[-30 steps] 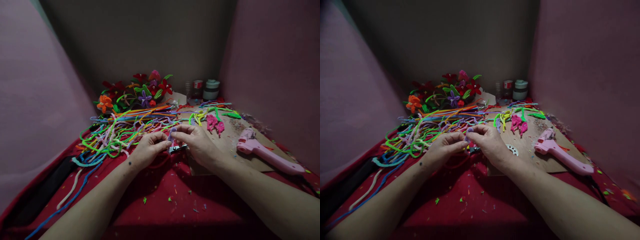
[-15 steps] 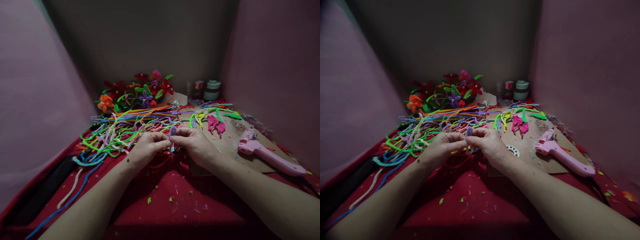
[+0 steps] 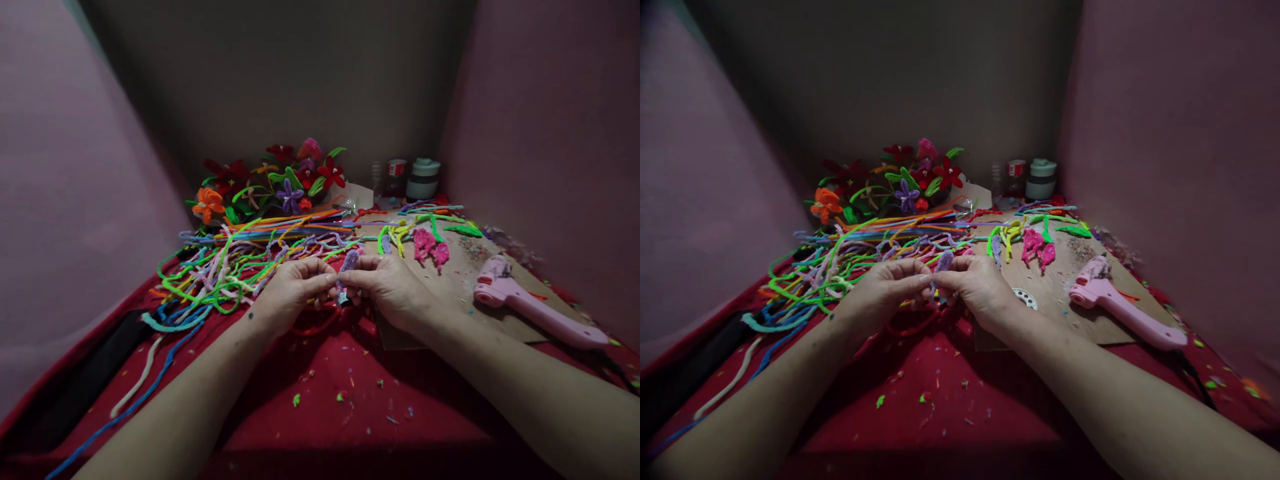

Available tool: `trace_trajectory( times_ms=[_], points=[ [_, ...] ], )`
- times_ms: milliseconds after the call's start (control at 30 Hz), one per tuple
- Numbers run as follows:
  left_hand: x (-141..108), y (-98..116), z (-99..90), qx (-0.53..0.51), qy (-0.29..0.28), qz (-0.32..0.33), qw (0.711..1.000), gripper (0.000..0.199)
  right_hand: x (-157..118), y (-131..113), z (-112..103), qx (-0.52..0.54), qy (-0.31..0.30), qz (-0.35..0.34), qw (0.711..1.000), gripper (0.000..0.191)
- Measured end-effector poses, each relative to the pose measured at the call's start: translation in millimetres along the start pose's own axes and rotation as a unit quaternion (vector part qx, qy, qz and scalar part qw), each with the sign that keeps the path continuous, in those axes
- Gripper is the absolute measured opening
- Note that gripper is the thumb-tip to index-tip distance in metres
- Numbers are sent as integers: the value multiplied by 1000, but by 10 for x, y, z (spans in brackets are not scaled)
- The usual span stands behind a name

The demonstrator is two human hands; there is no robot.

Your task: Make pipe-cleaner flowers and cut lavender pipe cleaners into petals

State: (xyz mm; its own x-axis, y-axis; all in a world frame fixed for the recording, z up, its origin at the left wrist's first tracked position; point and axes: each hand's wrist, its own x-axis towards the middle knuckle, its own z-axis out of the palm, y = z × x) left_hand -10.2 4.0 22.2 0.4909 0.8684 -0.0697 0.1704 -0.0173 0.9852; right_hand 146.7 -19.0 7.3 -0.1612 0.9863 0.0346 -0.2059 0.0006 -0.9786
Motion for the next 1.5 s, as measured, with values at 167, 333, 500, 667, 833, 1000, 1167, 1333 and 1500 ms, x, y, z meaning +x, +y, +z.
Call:
trace_trajectory(
  times_ms=[167, 333, 500, 667, 833, 1000, 1167, 1333, 1500],
  points=[
    [-58, -17, 114, 234, 131, 167, 949, 16, 20, 76, 21, 12, 38, -26, 999, 13],
    [-86, -31, 141, 302, 142, 276, 901, 10, 13, 84, 40, 54, 36, -7, 998, 8],
    [-23, 9, 51, 9, 70, 89, 994, 18, 38, 61, -9, 107, 23, -17, 994, 13],
    [-2, -11, 27, -180, -51, -55, 981, 13, 40, 59, -24, 89, -1, -46, 995, 13],
    [17, -29, 35, -235, -87, -87, 964, 11, -2, 17, 31, 84, 3, -38, 996, 13],
    [28, -63, 37, -229, -108, -112, 961, 16, -22, 30, 55, 89, 16, -40, 995, 8],
    [-42, 24, 97, -74, -67, -109, 989, 25, -38, 30, 65, 60, 26, -37, 997, 3],
    [-92, 36, 196, 278, 61, 58, 957, 25, -42, 42, 76, 56, 47, -45, 996, 2],
    [-110, -85, 195, 576, 121, 247, 770, 20, -48, 78, 74, 31, 59, -54, 996, 2]
  ],
)
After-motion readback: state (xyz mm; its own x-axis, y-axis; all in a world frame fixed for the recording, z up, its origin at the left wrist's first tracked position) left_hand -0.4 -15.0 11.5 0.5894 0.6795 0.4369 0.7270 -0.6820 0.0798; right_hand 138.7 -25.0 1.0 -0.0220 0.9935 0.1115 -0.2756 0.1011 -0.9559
